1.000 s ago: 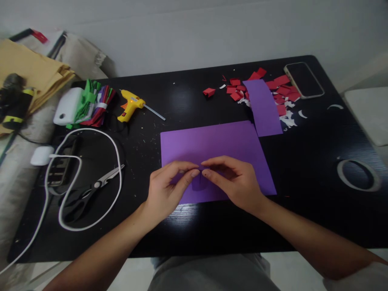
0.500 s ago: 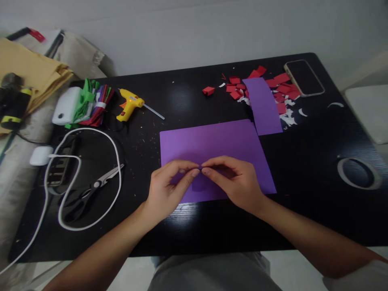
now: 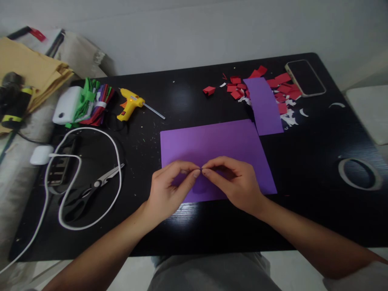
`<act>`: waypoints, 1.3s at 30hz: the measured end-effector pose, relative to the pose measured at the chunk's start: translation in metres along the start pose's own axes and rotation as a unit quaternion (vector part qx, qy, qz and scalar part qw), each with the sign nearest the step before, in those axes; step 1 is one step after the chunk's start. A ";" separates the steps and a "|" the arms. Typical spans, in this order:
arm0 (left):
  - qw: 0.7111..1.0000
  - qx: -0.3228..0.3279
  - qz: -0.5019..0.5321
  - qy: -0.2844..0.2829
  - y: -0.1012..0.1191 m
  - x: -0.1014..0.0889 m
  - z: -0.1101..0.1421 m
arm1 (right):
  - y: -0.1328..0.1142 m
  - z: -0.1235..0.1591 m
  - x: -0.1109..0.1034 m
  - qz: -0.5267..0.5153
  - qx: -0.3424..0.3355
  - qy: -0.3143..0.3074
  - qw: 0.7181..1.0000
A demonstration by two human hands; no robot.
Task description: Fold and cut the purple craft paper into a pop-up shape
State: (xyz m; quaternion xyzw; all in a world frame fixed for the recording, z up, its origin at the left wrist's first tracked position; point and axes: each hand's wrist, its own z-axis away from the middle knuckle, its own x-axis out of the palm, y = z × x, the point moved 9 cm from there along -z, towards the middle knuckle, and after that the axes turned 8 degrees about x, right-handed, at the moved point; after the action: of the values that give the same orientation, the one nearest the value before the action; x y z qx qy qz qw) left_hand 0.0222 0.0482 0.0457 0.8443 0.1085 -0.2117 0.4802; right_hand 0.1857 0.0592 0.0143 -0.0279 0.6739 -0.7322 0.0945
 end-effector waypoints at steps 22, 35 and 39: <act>1.000 -0.016 0.013 -0.001 -0.005 0.000 -0.001 | 0.007 -0.001 0.003 -0.018 0.020 -0.018 0.999; 1.000 -0.022 0.016 -0.006 -0.003 0.003 0.001 | 0.004 -0.001 0.004 -0.020 0.023 -0.028 0.999; 0.999 -0.033 0.027 -0.005 -0.005 0.003 -0.001 | 0.003 -0.001 0.002 -0.012 0.021 -0.019 1.000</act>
State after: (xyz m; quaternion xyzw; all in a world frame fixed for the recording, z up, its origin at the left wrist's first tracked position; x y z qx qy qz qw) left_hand 0.0230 0.0513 0.0406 0.8295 0.0897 -0.1994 0.5139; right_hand 0.1838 0.0599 0.0108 -0.0479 0.6560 -0.7467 0.0988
